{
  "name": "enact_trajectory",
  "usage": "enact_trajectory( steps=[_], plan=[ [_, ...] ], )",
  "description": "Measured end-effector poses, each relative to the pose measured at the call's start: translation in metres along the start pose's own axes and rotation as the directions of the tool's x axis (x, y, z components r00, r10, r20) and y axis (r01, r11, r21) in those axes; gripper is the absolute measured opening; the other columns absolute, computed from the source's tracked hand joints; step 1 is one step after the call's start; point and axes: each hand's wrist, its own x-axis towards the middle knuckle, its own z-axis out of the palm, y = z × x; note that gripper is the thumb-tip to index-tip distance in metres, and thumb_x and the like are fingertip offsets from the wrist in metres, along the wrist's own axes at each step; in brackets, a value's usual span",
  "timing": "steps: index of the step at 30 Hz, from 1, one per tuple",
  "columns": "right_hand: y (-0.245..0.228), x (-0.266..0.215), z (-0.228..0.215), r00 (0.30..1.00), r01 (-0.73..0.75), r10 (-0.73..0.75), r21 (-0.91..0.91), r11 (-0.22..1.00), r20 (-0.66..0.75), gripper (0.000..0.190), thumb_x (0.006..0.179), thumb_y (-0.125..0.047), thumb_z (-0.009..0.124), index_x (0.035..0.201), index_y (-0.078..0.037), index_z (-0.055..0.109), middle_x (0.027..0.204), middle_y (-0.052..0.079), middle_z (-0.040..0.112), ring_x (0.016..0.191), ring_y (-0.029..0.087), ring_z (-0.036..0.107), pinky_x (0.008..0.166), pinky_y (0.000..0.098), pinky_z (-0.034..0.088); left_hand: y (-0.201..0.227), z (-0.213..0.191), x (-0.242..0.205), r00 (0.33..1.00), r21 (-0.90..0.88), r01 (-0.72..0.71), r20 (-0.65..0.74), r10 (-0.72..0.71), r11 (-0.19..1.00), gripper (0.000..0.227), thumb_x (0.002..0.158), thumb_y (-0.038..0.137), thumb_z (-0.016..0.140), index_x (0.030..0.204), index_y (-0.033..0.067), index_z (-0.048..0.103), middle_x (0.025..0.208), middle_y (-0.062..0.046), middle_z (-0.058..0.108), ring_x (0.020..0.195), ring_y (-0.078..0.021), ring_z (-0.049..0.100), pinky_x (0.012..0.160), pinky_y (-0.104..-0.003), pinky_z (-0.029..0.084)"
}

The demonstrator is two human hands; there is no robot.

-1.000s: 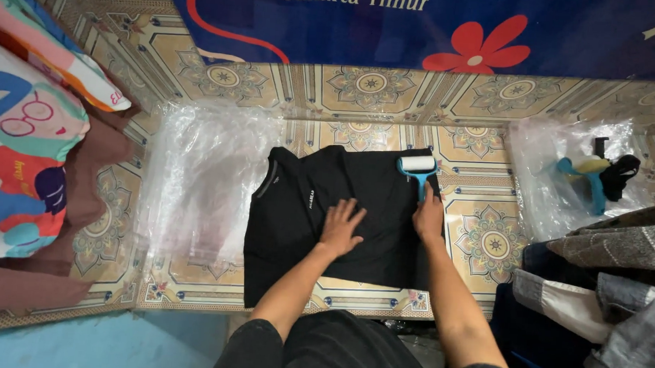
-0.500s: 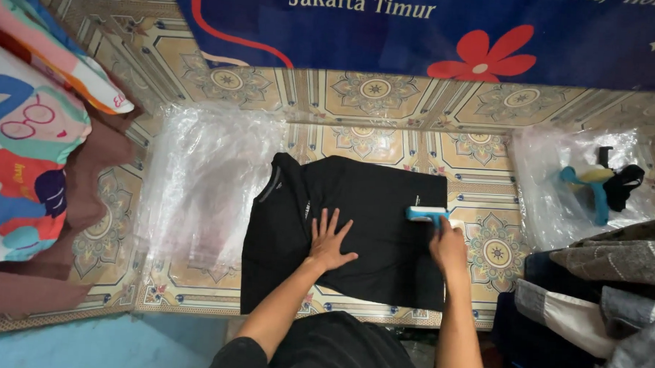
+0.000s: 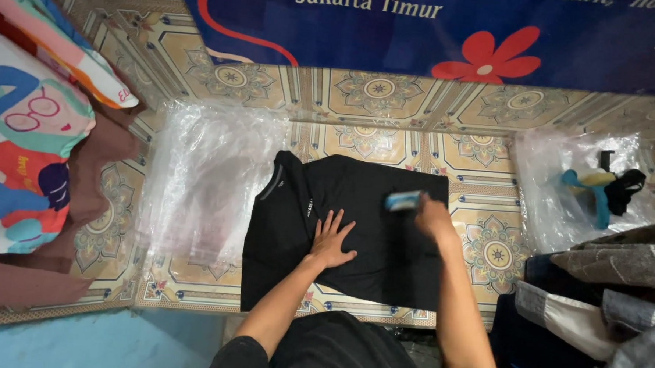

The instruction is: Lint rolling a black t-shirt to remove debris, folding it neatly, and placing it into a plastic bag for shipping.

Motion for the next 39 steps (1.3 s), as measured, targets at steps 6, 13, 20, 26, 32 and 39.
enact_trajectory(
  steps=[6, 13, 20, 26, 32, 39],
  plan=[
    [-0.089, -0.069, -0.012, 0.999, 0.052, -0.052, -0.074, 0.996, 0.011, 0.056, 0.087, -0.015, 0.060, 0.143, -0.015, 0.057, 0.113, 0.028, 0.069, 0.095, 0.048, 0.074, 0.079, 0.0560, 0.062, -0.004, -0.003, 0.003, 1.000, 0.012, -0.019, -0.011, 0.020, 1.000, 0.079, 0.089, 0.048, 0.064, 0.159, 0.0290, 0.034, 0.172, -0.008, 0.001, 0.159, -0.0339, -0.003, 0.125, -0.058, 0.010],
    [-0.133, -0.077, -0.044, 0.997, 0.069, -0.072, 0.229, 0.971, 0.005, 0.058, 0.105, -0.011, 0.046, 0.159, -0.005, 0.029, 0.124, 0.037, 0.059, 0.112, 0.060, 0.062, 0.098, 0.0626, 0.054, -0.015, -0.004, 0.001, 0.999, 0.004, -0.042, -0.006, 0.042, 0.999, 0.080, 0.087, 0.049, 0.064, 0.159, 0.0285, 0.034, 0.173, -0.007, 0.003, 0.159, -0.0324, -0.001, 0.126, -0.056, 0.012],
    [-0.088, -0.048, -0.025, 0.997, -0.014, 0.019, -0.063, 0.998, 0.080, 0.067, 0.091, -0.018, 0.065, 0.154, -0.029, 0.045, 0.123, 0.023, 0.068, 0.108, 0.047, 0.071, 0.090, 0.0547, 0.060, -0.049, -0.016, -0.016, 0.847, -0.065, -0.084, -0.531, 0.036, 0.994, 0.061, 0.085, 0.021, 0.069, 0.145, 0.0158, 0.055, 0.162, -0.019, 0.033, 0.149, -0.0421, 0.031, 0.117, -0.053, 0.034],
    [-0.109, -0.054, -0.014, 0.997, -0.014, 0.017, -0.044, 0.999, 0.076, 0.061, 0.094, -0.022, 0.062, 0.153, -0.027, 0.048, 0.119, 0.023, 0.069, 0.105, 0.046, 0.072, 0.087, 0.0544, 0.060, -0.088, -0.012, -0.025, 0.874, -0.106, 0.180, -0.439, -0.209, 0.978, 0.070, 0.091, 0.021, 0.064, 0.156, 0.0241, 0.038, 0.166, -0.015, 0.025, 0.150, -0.0385, 0.030, 0.114, -0.053, 0.038],
    [-0.130, -0.066, -0.026, 0.999, 0.044, -0.045, 0.202, 0.978, -0.001, 0.068, 0.096, -0.005, 0.058, 0.159, -0.019, 0.038, 0.124, 0.032, 0.063, 0.113, 0.053, 0.065, 0.095, 0.0586, 0.056, -0.097, -0.035, -0.024, 0.835, -0.125, 0.262, -0.467, -0.290, 0.957, 0.070, 0.097, 0.011, 0.061, 0.159, 0.0267, 0.033, 0.162, -0.014, 0.032, 0.136, -0.0366, 0.048, 0.101, -0.052, 0.048],
    [-0.069, -0.023, -0.019, 0.999, 0.028, -0.033, -0.183, 0.983, -0.024, 0.055, 0.081, -0.011, 0.074, 0.130, -0.037, 0.071, 0.116, 0.020, 0.069, 0.109, 0.044, 0.068, 0.078, 0.0533, 0.063, -0.107, -0.072, -0.033, 0.710, -0.218, 0.355, -0.569, -0.413, 0.909, 0.067, 0.091, 0.008, 0.071, 0.151, 0.0130, 0.042, 0.149, -0.026, 0.037, 0.114, -0.0436, 0.066, 0.088, -0.055, 0.059]
  ],
)
